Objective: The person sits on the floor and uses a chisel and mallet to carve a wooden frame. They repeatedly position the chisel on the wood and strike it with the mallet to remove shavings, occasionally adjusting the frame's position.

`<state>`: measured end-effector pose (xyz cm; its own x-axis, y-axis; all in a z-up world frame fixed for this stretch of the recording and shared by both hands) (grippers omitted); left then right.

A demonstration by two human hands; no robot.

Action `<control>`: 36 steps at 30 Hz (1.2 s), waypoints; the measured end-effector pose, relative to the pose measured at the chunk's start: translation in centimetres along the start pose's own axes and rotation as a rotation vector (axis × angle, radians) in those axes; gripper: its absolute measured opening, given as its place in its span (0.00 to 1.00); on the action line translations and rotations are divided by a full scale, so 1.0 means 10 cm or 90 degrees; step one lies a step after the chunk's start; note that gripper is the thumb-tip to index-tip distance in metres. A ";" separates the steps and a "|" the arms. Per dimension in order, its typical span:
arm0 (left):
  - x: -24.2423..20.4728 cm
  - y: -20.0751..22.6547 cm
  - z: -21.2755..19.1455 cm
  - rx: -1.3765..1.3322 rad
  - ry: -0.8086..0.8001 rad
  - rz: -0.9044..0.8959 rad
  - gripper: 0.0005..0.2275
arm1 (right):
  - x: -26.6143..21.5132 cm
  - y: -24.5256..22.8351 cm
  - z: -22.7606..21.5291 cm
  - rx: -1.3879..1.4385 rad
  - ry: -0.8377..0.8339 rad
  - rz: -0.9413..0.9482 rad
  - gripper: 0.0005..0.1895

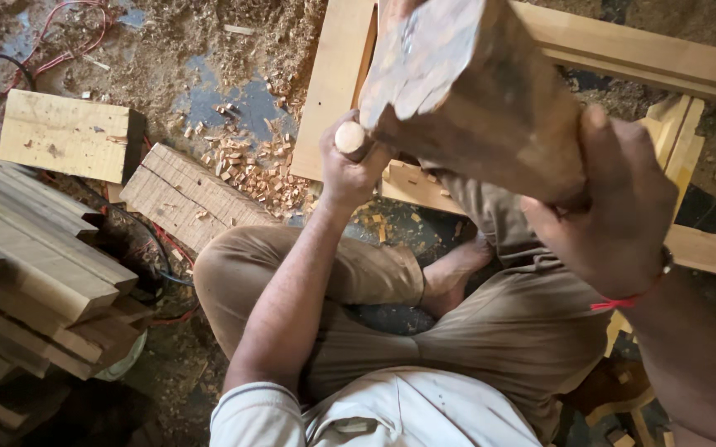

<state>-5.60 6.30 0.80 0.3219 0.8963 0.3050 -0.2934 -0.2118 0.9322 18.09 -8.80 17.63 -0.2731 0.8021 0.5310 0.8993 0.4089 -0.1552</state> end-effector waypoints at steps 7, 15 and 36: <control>-0.04 -0.05 0.06 0.089 0.059 -0.020 0.09 | 0.28 -0.07 0.14 0.003 -0.062 0.069 0.43; -0.08 -0.12 0.05 0.094 0.005 0.052 0.07 | 0.43 -0.14 0.02 0.040 -0.013 0.008 0.49; -0.08 -0.11 0.11 0.169 -0.040 0.053 0.04 | 0.39 -0.08 0.15 -0.054 -0.059 -0.006 0.45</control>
<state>-4.52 5.36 -0.24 0.3646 0.8471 0.3867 -0.0787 -0.3858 0.9192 15.75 -5.38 18.55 -0.3081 0.8372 0.4519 0.9213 0.3811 -0.0778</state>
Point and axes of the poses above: each hand's wrist, its own x-axis towards the middle knuckle, its own z-axis out of the palm, y = z × x, the point moved 3 cm from there along x, towards the middle knuckle, and after that the axes turned 4 degrees about -y, right-handed, at the moved point
